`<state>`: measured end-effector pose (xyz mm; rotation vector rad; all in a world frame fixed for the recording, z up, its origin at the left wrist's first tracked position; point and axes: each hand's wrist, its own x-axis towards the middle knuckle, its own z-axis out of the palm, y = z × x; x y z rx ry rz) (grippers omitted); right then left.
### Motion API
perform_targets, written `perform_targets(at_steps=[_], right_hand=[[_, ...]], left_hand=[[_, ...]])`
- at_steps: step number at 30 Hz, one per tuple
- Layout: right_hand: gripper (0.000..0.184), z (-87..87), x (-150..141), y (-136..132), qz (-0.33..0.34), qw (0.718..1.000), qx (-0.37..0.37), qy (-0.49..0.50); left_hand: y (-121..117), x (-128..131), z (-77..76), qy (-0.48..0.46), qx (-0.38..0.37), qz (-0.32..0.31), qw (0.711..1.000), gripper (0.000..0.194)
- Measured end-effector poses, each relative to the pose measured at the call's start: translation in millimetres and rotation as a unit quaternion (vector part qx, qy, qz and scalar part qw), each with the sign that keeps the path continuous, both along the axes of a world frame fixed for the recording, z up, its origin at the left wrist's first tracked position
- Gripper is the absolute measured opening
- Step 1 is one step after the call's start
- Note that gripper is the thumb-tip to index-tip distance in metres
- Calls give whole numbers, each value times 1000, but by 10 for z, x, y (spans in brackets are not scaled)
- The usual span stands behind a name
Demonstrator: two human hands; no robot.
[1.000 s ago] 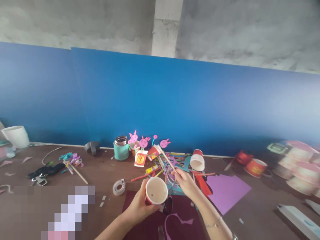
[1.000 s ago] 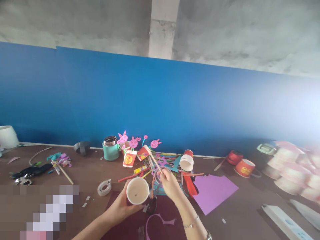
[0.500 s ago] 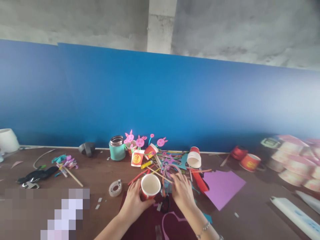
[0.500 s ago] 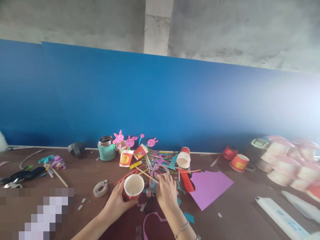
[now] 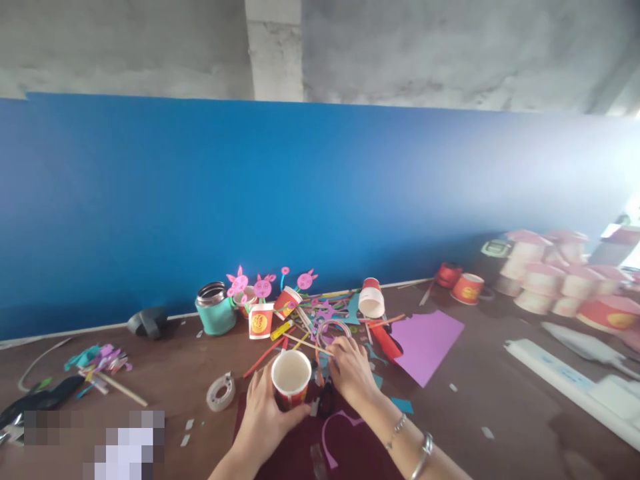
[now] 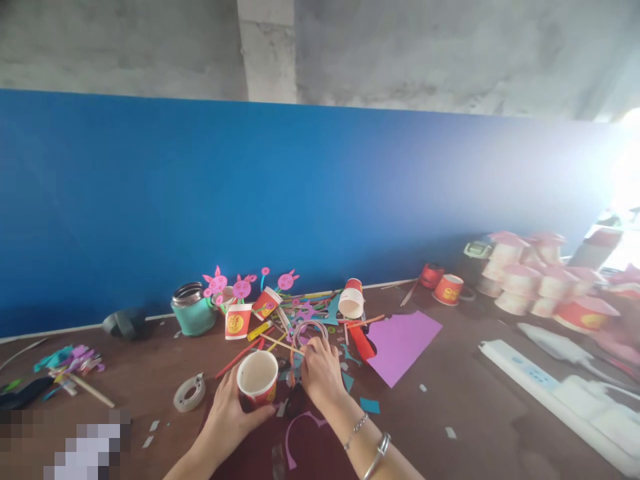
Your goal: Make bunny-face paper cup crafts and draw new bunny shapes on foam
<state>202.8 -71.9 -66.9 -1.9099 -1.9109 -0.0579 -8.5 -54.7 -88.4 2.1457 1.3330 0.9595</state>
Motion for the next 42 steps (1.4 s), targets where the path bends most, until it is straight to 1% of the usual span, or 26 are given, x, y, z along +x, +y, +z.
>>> perform_targets(at_steps=[4, 7, 14, 19, 24, 29, 31, 34, 38, 40, 42], right_hand=[[20, -8, -4, 5, 5, 1000, 11, 19], [18, -12, -4, 1, 2, 999, 23, 35], [18, -26, -4, -15, 26, 998, 32, 40], [19, -27, 10, -4, 7, 999, 34, 29], [25, -39, 29, -4, -21, 999, 28, 20], [25, -48, 37, 0, -17, 999, 36, 21], [25, -44, 34, 2, -14, 999, 37, 23], [24, -34, 24, -6, -12, 999, 43, 25], [24, 17, 46, -11, -14, 998, 61, 28], [24, 87, 107, 30, -27, 997, 68, 29], [23, 193, 212, 132, -57, 996, 57, 29]], left_hand=[[-10, 0, -22, -36, 31, 27, 999, 82], [-22, 7, 7, -63, 46, 39, 996, 84], [-92, 28, 111, -116, 52, 7, 992, 77], [-126, 54, 136, -153, 35, 0, 988, 73], [-111, 46, 107, -139, 51, -9, 989, 68], [-65, 37, 59, -85, 100, 6, 991, 57], [-51, 34, 44, -71, 114, 1, 991, 56], [-43, 28, 33, -71, 121, -1, 990, 61], [-48, 5, 31, -110, 105, -13, 988, 65], [-50, -16, 23, -147, 97, -27, 984, 62], [-47, -39, 7, -194, 90, -30, 976, 56]])
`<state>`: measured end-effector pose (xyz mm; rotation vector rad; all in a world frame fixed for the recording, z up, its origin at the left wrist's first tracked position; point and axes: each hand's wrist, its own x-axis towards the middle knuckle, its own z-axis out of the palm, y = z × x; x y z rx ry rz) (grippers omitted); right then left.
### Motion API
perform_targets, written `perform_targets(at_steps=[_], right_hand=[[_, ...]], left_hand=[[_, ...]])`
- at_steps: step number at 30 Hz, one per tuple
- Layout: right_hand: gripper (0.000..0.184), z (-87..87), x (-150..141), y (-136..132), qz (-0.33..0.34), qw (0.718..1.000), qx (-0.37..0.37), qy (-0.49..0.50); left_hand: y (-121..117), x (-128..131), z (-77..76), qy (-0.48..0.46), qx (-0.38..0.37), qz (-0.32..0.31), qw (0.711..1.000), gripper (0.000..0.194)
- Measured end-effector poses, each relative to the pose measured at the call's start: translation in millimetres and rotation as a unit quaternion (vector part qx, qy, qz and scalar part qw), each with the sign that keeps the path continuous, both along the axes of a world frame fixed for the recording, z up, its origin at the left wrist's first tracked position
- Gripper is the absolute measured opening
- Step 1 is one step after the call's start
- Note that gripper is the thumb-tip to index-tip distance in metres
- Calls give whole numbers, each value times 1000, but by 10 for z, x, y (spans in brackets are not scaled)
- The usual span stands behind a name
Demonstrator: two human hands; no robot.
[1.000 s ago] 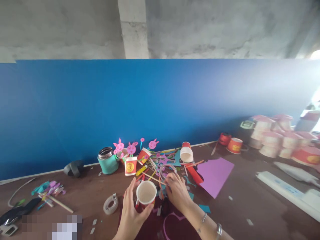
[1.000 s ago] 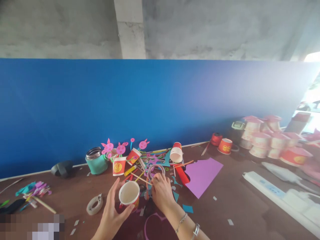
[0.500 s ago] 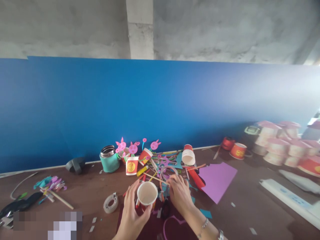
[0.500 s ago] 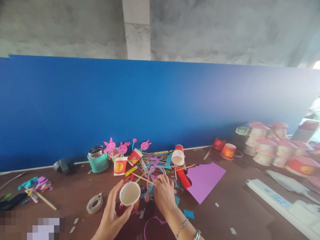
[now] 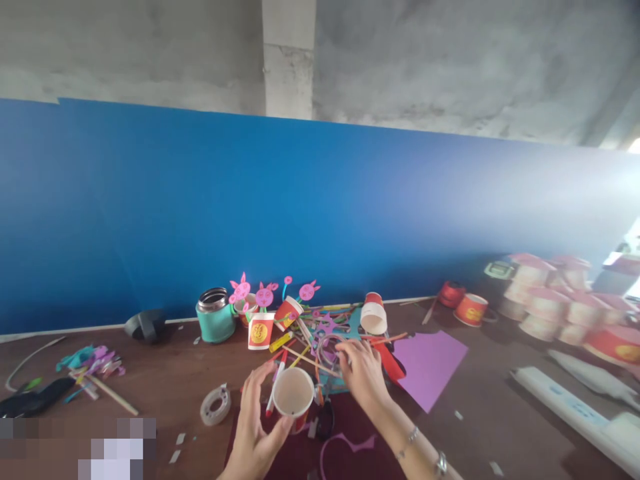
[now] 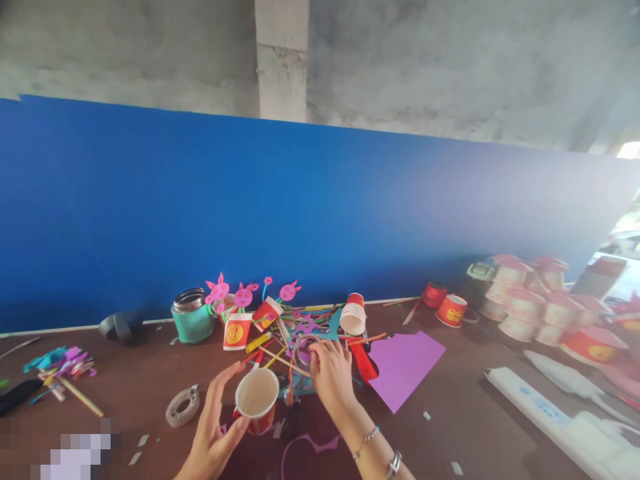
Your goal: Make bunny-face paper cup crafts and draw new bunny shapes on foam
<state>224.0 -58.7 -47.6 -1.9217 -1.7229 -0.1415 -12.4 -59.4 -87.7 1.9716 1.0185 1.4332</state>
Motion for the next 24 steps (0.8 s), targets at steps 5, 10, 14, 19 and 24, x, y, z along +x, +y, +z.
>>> perform_targets(at_steps=[5, 10, 14, 19, 24], right_hand=[[28, 279, 358, 501, -28, 996, -83, -23], [22, 302, 543, 991, -8, 988, -143, -51], [29, 193, 504, 1181, 14, 984, -167, -58], [24, 122, 417, 1246, 24, 987, -151, -43], [21, 200, 480, 1165, 20, 994, -104, 7]], left_hand=[[8, -26, -34, -102, -42, 38, 993, 46], [18, -32, -12, -132, -72, 61, 987, 43], [37, -23, -9, -131, -80, 60, 986, 42], [50, 69, -26, -178, -83, 106, 975, 40], [82, 63, -12, -162, -82, 94, 979, 35]])
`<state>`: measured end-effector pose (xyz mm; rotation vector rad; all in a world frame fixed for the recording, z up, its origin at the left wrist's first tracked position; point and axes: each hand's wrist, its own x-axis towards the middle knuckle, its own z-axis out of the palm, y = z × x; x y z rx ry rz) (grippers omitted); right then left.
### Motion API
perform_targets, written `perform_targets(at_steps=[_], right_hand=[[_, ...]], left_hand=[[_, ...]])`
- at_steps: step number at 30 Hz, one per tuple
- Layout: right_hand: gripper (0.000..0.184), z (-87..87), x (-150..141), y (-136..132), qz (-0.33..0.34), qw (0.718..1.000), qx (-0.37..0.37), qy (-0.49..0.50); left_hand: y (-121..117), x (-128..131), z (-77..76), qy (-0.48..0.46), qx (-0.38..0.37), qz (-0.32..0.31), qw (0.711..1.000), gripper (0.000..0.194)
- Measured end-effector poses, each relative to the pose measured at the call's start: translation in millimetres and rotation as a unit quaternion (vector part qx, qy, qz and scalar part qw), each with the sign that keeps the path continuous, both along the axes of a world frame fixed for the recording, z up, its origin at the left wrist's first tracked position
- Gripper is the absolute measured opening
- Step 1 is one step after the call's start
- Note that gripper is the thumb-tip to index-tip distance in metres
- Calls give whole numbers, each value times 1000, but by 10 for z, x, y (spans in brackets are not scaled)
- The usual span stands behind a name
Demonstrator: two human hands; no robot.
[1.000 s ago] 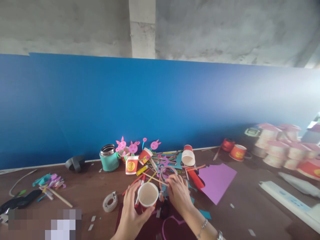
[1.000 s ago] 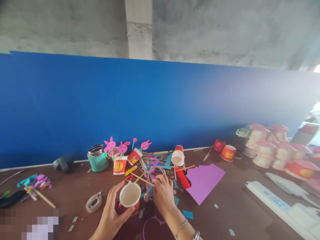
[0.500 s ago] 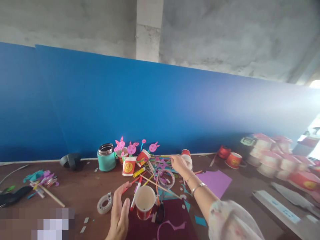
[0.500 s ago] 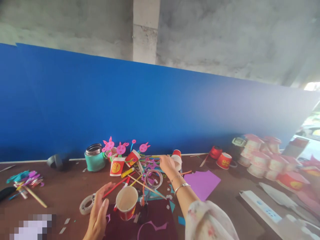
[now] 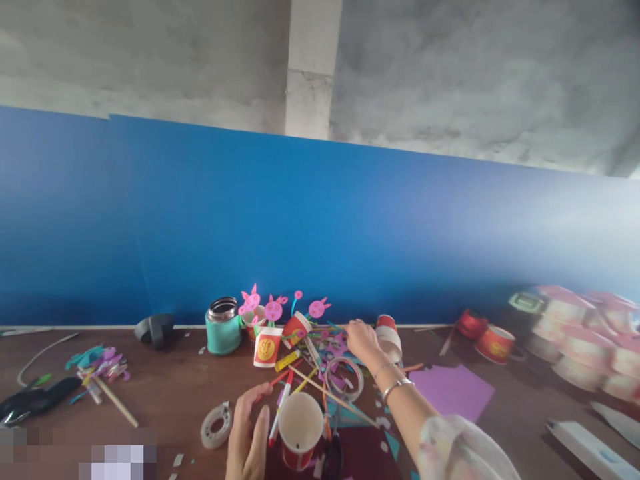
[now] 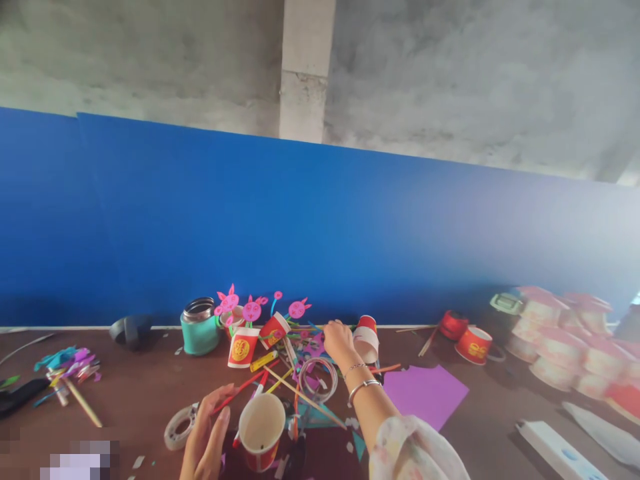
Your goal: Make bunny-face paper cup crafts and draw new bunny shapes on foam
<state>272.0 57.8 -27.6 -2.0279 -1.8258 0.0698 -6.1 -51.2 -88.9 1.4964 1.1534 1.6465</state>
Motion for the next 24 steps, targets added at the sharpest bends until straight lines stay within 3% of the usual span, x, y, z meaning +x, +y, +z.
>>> perform_targets(at_steps=[4, 8, 11, 14, 16, 18, 24], right_hand=[[25, 118, 74, -141, -12, 996, 33, 80], [27, 234, -99, -374, 24, 980, 43, 191], [27, 340, -437, -625, 85, 961, 43, 260], [20, 462, -781, -873, 182, 895, 3, 407], [13, 523, -928, -990, 198, 885, -8, 421], [12, 551, -996, -1056, 203, 889, -1, 410], [13, 519, -1027, -1075, 167, 905, 49, 388]], left_hand=[[43, -76, 85, -15, -11, 0, 1000, 35], [43, -44, 442, -91, -48, -18, 995, 38], [47, 98, 815, -128, -125, -108, 978, 41], [100, 259, 1053, -220, -175, -208, 937, 44], [147, 322, 1091, -268, -206, -251, 907, 32], [187, 347, 1057, -296, -224, -256, 893, 26], [216, 406, 874, -313, -213, -217, 900, 22]])
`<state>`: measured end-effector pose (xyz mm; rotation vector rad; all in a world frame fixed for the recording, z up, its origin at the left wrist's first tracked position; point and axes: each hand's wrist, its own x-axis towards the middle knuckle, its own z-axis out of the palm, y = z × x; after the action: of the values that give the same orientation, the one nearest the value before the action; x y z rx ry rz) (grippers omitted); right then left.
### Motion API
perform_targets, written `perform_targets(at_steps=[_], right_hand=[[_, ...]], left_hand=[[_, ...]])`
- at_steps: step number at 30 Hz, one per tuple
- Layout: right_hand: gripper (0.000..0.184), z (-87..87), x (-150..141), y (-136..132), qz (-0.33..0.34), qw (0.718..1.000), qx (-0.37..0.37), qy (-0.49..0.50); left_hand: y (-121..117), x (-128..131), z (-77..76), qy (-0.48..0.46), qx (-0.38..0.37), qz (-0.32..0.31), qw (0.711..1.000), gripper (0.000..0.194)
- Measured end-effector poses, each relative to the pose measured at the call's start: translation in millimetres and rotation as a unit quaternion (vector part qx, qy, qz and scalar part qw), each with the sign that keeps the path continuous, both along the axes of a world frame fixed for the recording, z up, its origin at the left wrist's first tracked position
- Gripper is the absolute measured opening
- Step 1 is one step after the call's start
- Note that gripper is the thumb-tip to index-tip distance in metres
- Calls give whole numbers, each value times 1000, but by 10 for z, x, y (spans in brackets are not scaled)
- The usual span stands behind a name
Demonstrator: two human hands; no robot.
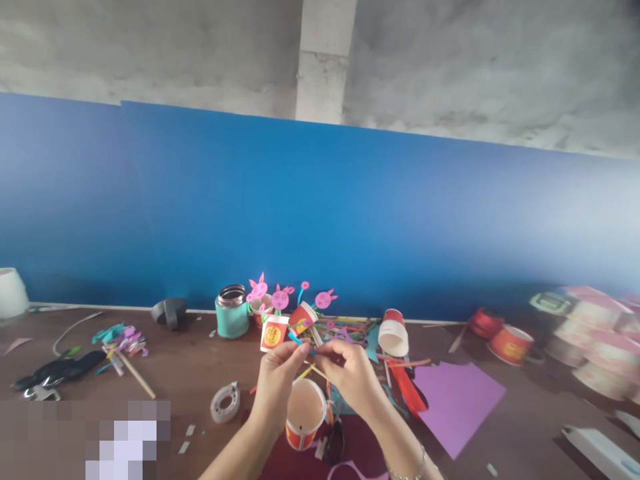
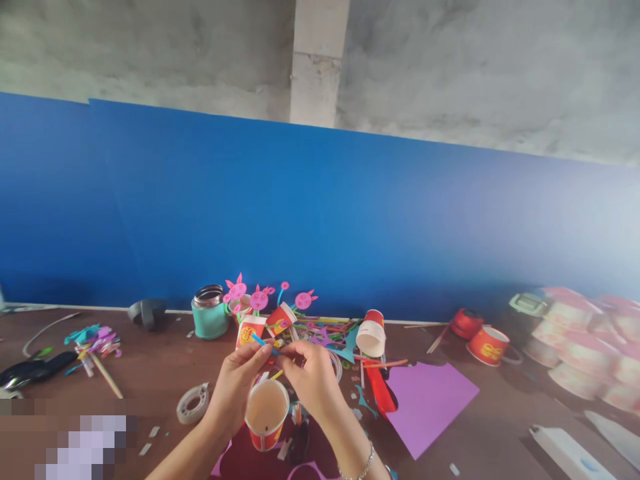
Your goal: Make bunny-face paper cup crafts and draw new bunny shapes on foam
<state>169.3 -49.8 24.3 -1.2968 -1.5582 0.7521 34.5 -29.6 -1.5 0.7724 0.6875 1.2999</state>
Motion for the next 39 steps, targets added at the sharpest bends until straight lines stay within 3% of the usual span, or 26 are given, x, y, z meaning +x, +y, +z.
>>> perform_targets(at_steps=[9, 16, 22, 31, 39], right_hand=[[14, -46, -82, 0, -26, 997, 70, -8], [14, -36, -105, -17, -40, 990, 128, -40], [14, 8, -75, -41, -26, 992, 97, -78], [21, 54, -58, -67, -9, 986, 146, -82], [19, 88, -121, -127, -22, 990, 131, -50]], left_hand=[[-49, 82, -45, -46, -15, 36, 998, 24], [-65, 102, -34, -51, 26, 9, 998, 18], [-8, 62, 1, -88, -6, 25, 996, 18], [-42, 79, 25, -61, 27, -18, 998, 18], [-95, 86, -28, -6, 62, 26, 998, 16]])
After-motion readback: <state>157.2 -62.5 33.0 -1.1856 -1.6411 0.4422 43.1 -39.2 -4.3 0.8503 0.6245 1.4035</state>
